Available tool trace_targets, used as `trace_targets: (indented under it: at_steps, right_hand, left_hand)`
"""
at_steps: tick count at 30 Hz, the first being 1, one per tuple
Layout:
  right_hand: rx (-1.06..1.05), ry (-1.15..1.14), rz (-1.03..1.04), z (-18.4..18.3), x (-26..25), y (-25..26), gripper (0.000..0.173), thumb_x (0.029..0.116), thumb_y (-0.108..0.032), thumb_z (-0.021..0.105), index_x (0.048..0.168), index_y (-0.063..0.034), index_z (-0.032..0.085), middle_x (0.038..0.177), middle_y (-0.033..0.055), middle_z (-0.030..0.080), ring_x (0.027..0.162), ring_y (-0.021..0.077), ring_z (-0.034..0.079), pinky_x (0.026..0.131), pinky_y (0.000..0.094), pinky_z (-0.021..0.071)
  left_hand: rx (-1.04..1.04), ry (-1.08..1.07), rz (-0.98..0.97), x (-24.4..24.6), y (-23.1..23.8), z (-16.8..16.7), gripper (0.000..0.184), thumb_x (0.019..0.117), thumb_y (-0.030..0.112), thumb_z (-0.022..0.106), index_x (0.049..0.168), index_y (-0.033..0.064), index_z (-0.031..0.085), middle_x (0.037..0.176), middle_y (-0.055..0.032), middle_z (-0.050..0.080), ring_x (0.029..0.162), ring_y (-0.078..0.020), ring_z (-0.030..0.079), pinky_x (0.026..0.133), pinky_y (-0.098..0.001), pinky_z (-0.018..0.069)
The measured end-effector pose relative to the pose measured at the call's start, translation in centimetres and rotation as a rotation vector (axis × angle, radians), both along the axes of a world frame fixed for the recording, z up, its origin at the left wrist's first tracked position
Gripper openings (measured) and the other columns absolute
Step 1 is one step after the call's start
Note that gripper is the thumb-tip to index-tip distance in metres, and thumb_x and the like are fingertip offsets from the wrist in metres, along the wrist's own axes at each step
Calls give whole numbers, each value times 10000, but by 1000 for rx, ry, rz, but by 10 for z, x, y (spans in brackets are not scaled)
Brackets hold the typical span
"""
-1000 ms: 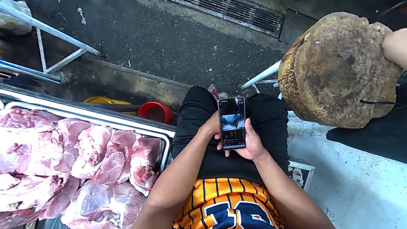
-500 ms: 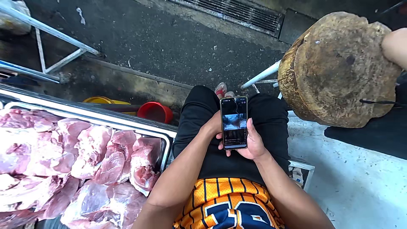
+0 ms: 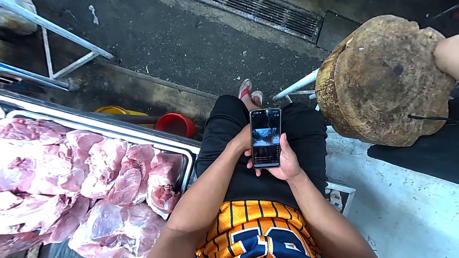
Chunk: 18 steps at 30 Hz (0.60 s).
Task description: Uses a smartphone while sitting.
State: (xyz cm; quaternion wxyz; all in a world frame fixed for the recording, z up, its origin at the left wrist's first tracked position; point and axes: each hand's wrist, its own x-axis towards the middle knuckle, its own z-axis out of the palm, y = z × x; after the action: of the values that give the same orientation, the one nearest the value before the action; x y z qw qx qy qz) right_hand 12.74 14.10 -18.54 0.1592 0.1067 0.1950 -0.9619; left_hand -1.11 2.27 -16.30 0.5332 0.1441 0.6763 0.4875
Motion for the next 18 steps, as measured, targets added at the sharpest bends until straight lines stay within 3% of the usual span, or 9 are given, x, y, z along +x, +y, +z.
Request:
trace_targets:
  at_steps: [4, 6, 9, 12, 15, 18]
  right_hand:
    - [10, 2, -4, 0, 0, -1, 822, 937, -786, 378, 1431, -142, 504, 1291, 303, 625, 1025, 447, 695, 713, 483, 620]
    - [21, 5, -2, 0, 1, -1, 821, 940, -787, 370, 1435, -145, 500, 1289, 304, 625, 1022, 444, 696, 711, 479, 620]
    - [16, 2, -2, -1, 0, -1, 820, 939, -784, 381, 1433, -142, 502, 1291, 301, 625, 1028, 445, 694, 711, 483, 621]
    - [16, -1, 8, -3, 1, 1, 831, 938, -788, 373, 1430, -131, 505, 1301, 298, 624, 1033, 441, 695, 719, 482, 620]
    - [43, -16, 10, -2, 1, 0, 838, 938, -793, 359, 1418, -123, 513, 1289, 295, 631, 1018, 435, 700, 711, 476, 622]
    - [49, -23, 16, -2, 0, -1, 835, 939, -792, 357, 1421, -127, 505, 1288, 293, 631, 1014, 433, 701, 706, 474, 622]
  left_hand:
    - [-28, -13, -14, -1, 1, 3, 98, 943, 102, 672, 874, 118, 605, 616, 22, 528, 467, -64, 453, 484, -227, 427]
    - [-49, -27, -5, 0, 1, 5, 134, 958, 108, 662, 843, 118, 593, 573, 27, 501, 420, -57, 419, 432, -212, 393]
    - [-7, -16, -12, -1, 0, 2, 66, 953, 90, 667, 914, 95, 613, 636, -10, 534, 484, -89, 466, 492, -251, 433]
    - [16, 31, -34, -1, 2, -1, 71, 930, 74, 687, 930, 81, 617, 640, -28, 543, 479, -100, 474, 479, -263, 433]
    - [93, 76, -41, -2, 0, -10, 124, 906, 114, 711, 1017, 99, 658, 790, 5, 638, 663, -57, 595, 680, -259, 536]
    - [91, 39, 11, 0, -2, -8, 82, 913, 107, 702, 968, 110, 641, 712, 19, 601, 566, -52, 541, 594, -235, 506]
